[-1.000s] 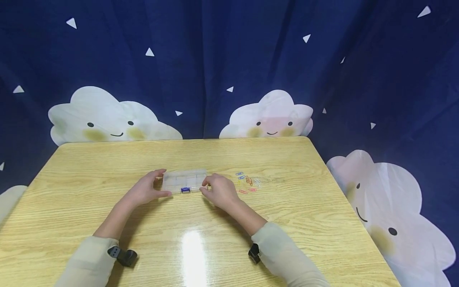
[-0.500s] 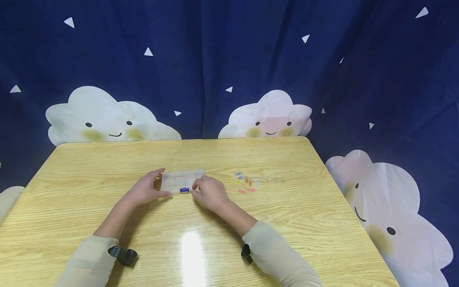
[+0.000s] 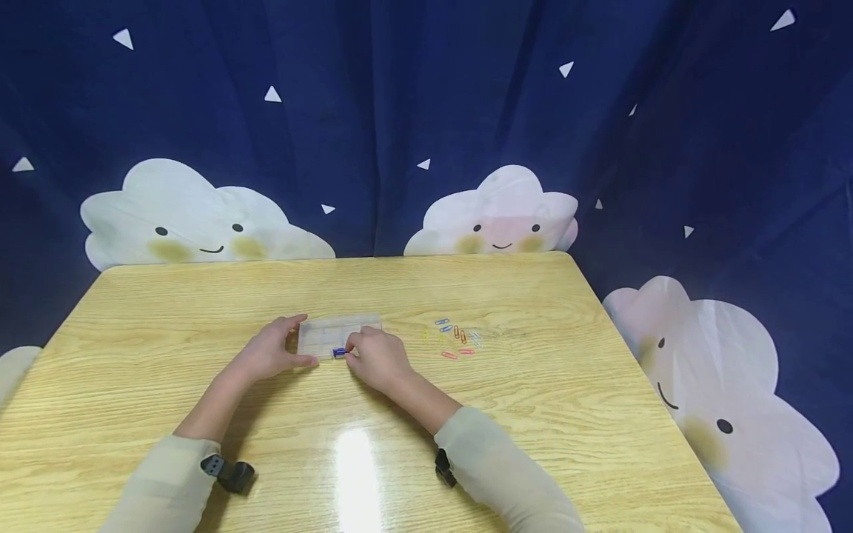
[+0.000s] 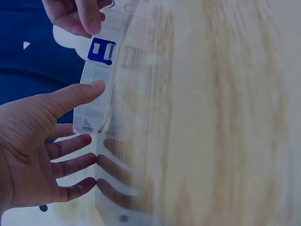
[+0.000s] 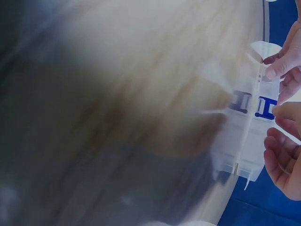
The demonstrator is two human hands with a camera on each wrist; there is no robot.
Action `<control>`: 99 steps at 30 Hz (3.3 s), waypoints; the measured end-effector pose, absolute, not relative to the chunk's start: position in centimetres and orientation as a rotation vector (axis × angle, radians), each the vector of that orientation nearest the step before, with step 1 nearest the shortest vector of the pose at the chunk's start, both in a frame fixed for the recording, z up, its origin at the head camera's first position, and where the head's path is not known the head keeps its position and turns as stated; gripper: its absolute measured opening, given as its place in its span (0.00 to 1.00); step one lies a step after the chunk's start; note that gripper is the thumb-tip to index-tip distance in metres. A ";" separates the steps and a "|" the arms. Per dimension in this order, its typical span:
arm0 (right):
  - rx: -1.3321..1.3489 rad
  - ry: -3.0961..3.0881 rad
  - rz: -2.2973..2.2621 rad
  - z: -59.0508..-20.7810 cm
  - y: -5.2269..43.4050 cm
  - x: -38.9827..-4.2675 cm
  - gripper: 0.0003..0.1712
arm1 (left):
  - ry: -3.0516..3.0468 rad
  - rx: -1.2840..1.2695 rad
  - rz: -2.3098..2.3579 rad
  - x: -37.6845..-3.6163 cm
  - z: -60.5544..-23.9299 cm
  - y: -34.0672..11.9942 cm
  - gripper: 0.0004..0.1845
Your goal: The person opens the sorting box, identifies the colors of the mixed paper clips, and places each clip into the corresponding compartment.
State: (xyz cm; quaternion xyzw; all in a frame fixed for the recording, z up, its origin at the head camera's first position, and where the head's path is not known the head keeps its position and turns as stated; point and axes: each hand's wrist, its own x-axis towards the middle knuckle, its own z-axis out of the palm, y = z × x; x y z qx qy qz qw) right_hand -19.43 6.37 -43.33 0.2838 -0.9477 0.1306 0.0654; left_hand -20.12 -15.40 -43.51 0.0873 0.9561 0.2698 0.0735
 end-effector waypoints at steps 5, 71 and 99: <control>0.854 -2.850 0.366 -43.5 6.1 -19.6 0.06 | 2.891 0.277 0.783 -20.1 -43.5 -15.4 0.45; 0.948 -2.789 0.190 -43.9 5.2 -20.0 0.07 | 2.895 0.295 0.726 -20.2 -43.3 -15.2 0.44; 0.987 -2.723 -0.110 -44.5 4.7 -19.4 0.03 | 2.879 0.334 0.728 -20.4 -43.0 -15.3 0.45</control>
